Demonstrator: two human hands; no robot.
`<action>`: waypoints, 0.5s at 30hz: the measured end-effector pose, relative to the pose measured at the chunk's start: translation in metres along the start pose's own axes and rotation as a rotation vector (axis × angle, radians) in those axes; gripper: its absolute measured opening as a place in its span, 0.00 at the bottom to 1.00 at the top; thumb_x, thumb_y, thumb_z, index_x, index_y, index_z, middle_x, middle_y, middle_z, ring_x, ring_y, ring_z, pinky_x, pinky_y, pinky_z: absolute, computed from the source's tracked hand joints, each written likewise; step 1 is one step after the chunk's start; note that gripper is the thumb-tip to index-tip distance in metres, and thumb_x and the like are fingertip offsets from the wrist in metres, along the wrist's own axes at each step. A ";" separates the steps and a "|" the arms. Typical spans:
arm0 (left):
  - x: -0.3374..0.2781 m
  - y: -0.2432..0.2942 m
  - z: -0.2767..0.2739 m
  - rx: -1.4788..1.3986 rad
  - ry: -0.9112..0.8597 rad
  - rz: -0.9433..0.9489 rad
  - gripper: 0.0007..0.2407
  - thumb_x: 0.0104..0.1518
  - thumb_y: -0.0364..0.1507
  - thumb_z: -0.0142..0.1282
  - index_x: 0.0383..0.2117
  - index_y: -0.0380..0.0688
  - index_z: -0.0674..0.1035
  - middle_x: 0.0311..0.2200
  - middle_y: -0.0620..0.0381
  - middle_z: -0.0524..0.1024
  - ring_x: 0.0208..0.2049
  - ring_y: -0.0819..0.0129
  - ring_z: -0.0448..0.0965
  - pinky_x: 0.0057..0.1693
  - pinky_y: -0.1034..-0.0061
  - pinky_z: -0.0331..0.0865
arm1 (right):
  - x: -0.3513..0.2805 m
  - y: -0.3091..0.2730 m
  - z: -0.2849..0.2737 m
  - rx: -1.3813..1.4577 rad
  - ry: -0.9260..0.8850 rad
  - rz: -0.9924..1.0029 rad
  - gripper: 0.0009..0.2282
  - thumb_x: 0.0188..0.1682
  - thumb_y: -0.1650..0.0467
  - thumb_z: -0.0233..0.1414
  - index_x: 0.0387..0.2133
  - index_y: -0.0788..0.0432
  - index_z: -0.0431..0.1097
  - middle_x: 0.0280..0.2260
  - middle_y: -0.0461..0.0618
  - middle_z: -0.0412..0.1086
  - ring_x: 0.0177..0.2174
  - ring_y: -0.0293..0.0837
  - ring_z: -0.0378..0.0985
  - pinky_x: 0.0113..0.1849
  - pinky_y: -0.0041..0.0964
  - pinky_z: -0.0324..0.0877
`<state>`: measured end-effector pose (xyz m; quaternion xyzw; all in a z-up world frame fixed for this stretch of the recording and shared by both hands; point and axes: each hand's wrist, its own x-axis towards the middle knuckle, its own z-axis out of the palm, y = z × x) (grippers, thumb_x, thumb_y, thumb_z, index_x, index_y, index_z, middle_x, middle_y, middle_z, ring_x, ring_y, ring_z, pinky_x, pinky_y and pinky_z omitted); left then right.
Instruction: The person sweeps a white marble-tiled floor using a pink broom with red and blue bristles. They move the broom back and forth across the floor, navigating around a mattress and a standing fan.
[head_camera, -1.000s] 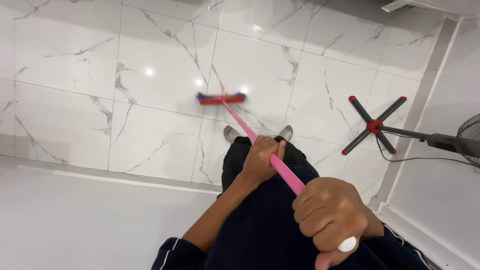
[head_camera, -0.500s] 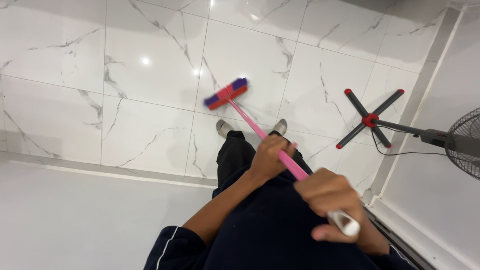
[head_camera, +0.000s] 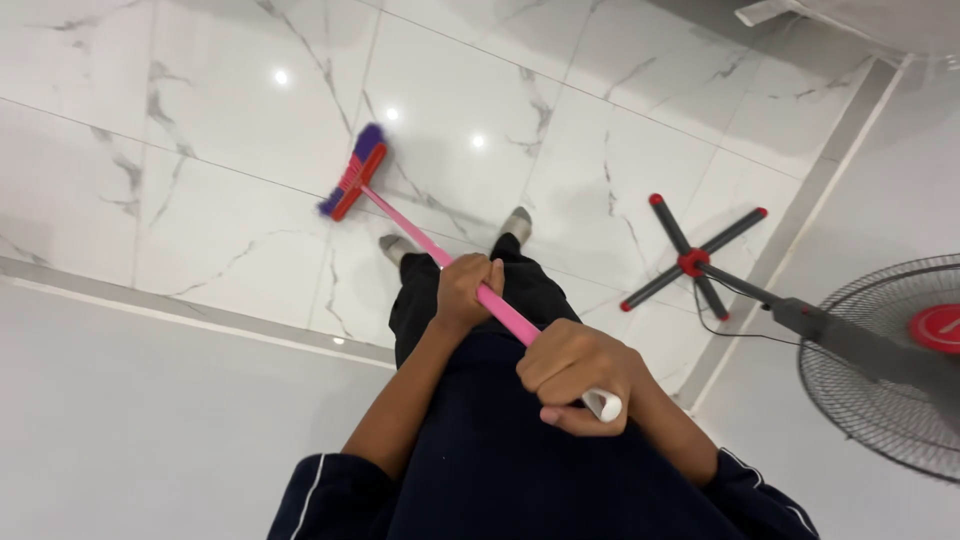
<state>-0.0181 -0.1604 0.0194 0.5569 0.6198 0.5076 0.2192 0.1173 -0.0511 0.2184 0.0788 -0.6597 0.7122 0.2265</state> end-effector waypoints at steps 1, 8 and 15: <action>-0.001 0.000 0.015 0.007 0.030 -0.004 0.16 0.58 0.18 0.57 0.14 0.42 0.65 0.15 0.53 0.63 0.17 0.55 0.66 0.27 0.62 0.59 | -0.011 0.001 -0.009 0.038 -0.051 0.004 0.16 0.46 0.77 0.51 0.12 0.59 0.52 0.16 0.50 0.53 0.16 0.52 0.61 0.22 0.47 0.52; 0.018 0.062 0.080 -0.221 -0.205 0.077 0.15 0.56 0.19 0.58 0.14 0.41 0.66 0.15 0.53 0.64 0.16 0.58 0.68 0.26 0.65 0.61 | -0.063 -0.069 -0.053 -0.002 -0.140 0.089 0.15 0.49 0.77 0.52 0.16 0.58 0.54 0.20 0.48 0.55 0.18 0.50 0.64 0.23 0.44 0.54; 0.051 0.081 0.064 -0.129 -0.347 0.232 0.13 0.56 0.22 0.59 0.15 0.43 0.69 0.16 0.55 0.67 0.17 0.60 0.70 0.25 0.66 0.65 | -0.087 -0.090 -0.065 0.054 -0.231 -0.175 0.16 0.50 0.73 0.53 0.15 0.56 0.55 0.17 0.48 0.57 0.18 0.48 0.65 0.21 0.46 0.55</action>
